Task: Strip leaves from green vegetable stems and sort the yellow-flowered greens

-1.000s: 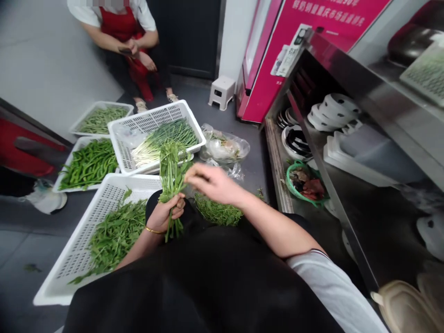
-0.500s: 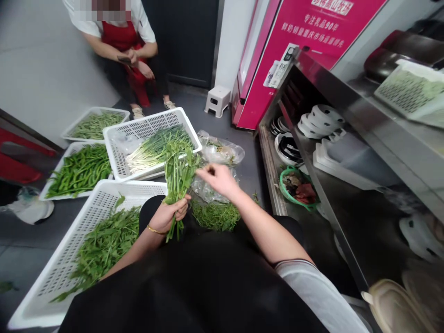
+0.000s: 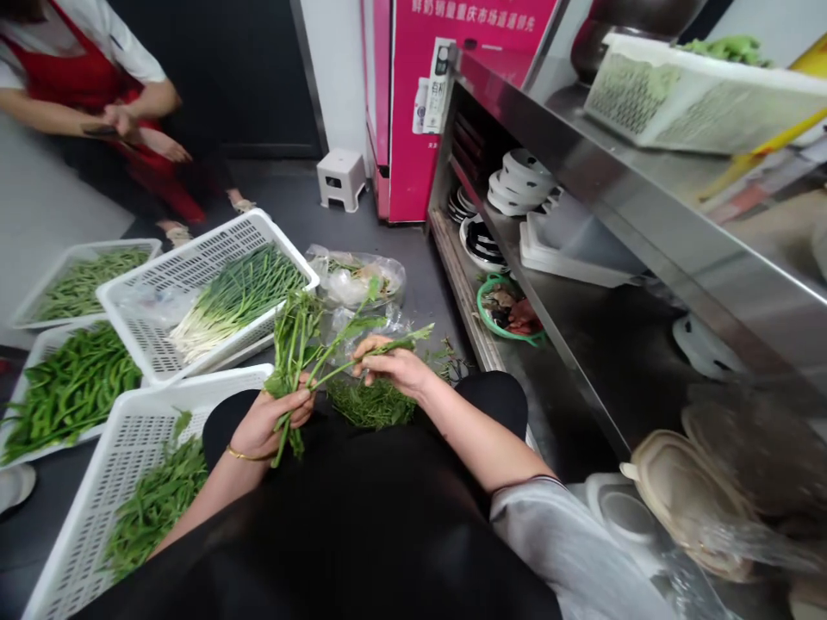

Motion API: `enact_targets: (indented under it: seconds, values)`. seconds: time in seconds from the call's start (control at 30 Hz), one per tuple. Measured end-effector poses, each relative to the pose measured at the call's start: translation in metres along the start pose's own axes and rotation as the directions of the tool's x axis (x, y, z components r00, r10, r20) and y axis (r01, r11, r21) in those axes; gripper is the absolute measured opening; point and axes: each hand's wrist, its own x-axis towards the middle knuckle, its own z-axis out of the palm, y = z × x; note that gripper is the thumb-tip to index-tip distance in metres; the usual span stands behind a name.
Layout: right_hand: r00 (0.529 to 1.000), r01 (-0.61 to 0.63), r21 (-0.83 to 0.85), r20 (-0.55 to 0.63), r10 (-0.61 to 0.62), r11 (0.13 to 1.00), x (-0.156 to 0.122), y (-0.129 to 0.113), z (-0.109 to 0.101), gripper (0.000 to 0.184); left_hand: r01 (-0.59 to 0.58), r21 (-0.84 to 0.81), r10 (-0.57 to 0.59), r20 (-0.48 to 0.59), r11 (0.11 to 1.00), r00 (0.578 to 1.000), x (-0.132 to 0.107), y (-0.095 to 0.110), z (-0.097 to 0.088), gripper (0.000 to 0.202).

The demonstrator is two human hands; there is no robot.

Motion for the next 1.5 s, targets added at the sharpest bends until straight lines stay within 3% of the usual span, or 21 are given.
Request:
enact_targets:
  seconds: [0.07,0.13,0.2,0.27,0.33,0.4,0.5,0.6,0.67,0.73,0.8,0.87,0.9,0.97,1.07,1.17,1.23,1.3,1.4,1.43,1.5]
  values:
    - [0.996,0.053,0.010,-0.067,-0.052,0.999,-0.001,-0.013,-0.016,0.028,0.005,0.046,-0.005,-0.012,0.999,1.000,0.000,0.001,0.005,0.031]
    - [0.951,0.160,0.000,-0.270,-0.154,0.987,-0.001,-0.033,-0.041,0.026,-0.006,0.072,0.008,-0.029,0.997,1.000,-0.001,0.003,0.008,0.030]
    - [0.830,0.289,-0.048,-0.486,-0.275,0.956,-0.007,-0.054,-0.070,0.024,-0.024,0.074,0.028,-0.047,0.997,0.999,-0.003,0.005,0.009,0.029]
    - [0.639,0.415,-0.221,-0.620,-0.456,0.883,-0.019,-0.071,-0.088,0.019,-0.027,0.068,0.031,-0.054,0.997,0.998,-0.006,0.006,0.008,0.029]
    - [0.504,0.423,-0.533,-0.534,-0.679,0.733,-0.032,-0.079,-0.086,0.013,-0.020,0.070,0.024,-0.054,0.997,0.998,-0.007,0.005,0.008,0.028]
    - [0.574,0.365,-0.820,-0.175,-0.800,0.441,-0.041,-0.079,-0.065,0.011,-0.020,0.073,0.023,-0.052,0.997,0.998,-0.006,0.005,0.008,0.029]
    - [0.752,0.443,-0.894,0.414,-0.513,-0.071,-0.033,-0.065,-0.022,0.015,-0.022,0.064,0.024,-0.029,0.998,0.999,-0.006,0.004,0.009,0.028]
    - [0.777,0.542,-0.800,0.594,-0.208,-0.258,-0.012,-0.048,-0.001,0.021,-0.008,0.057,0.008,0.007,0.998,1.000,-0.009,0.003,0.008,0.026]
    - [0.793,0.567,-0.805,0.591,-0.147,-0.176,-0.002,-0.038,-0.002,0.025,-0.002,0.058,0.001,0.008,0.998,1.000,-0.012,0.003,0.005,0.026]
    - [0.829,0.523,-0.851,0.492,-0.265,0.057,0.002,-0.032,-0.007,0.030,-0.010,0.040,0.010,-0.006,0.999,1.000,-0.014,0.001,0.001,0.026]
    - [0.852,0.422,-0.839,0.235,-0.468,0.345,0.001,-0.029,-0.010,0.035,-0.030,0.004,0.030,-0.030,1.000,0.999,-0.014,0.000,-0.002,0.027]
    - [0.815,0.352,-0.801,0.008,-0.579,0.484,-0.003,-0.026,-0.005,0.039,-0.036,-0.018,0.035,-0.064,0.999,0.997,-0.012,-0.001,-0.003,0.029]
    - [0.807,0.344,-0.822,0.012,-0.591,0.454,-0.005,-0.025,0.001,0.037,-0.028,-0.017,0.027,-0.073,0.999,0.997,-0.011,-0.001,-0.003,0.029]
    - [0.834,0.385,-0.898,0.239,-0.497,0.213,-0.008,-0.020,0.017,0.030,-0.001,0.001,0.001,-0.062,1.000,0.998,-0.008,-0.002,-0.002,0.028]
    - [0.828,0.525,-0.824,0.552,-0.096,-0.212,-0.004,-0.013,0.040,0.023,0.044,0.038,-0.044,-0.005,0.998,0.999,-0.005,-0.003,0.002,0.027]
    - [0.785,0.617,-0.737,0.599,0.157,-0.274,0.003,-0.005,0.050,0.022,0.071,0.074,-0.073,0.034,0.995,0.997,-0.006,-0.008,0.008,0.029]
    - [0.762,0.643,-0.763,0.627,0.162,-0.072,0.005,0.002,0.049,0.021,0.058,0.078,-0.063,0.058,0.995,0.996,-0.008,-0.011,0.010,0.030]
    - [0.818,0.547,-0.792,0.574,0.027,0.271,0.001,0.009,0.043,0.028,0.034,0.059,-0.038,0.070,0.998,0.997,-0.011,-0.010,0.012,0.030]
    - [0.952,0.305,-0.635,0.172,-0.255,0.710,-0.014,0.004,0.028,0.036,0.017,0.051,-0.020,0.064,0.999,0.998,-0.014,-0.006,0.013,0.029]
    - [0.942,0.283,-0.579,0.017,-0.336,0.765,-0.019,-0.005,0.023,0.037,0.017,0.062,-0.021,0.058,0.998,0.998,-0.015,-0.004,0.013,0.029]
    - [0.862,0.320,-0.622,-0.123,-0.492,0.715,-0.029,-0.031,0.014,0.034,0.029,0.102,-0.033,0.039,0.994,0.999,-0.016,-0.001,0.014,0.030]
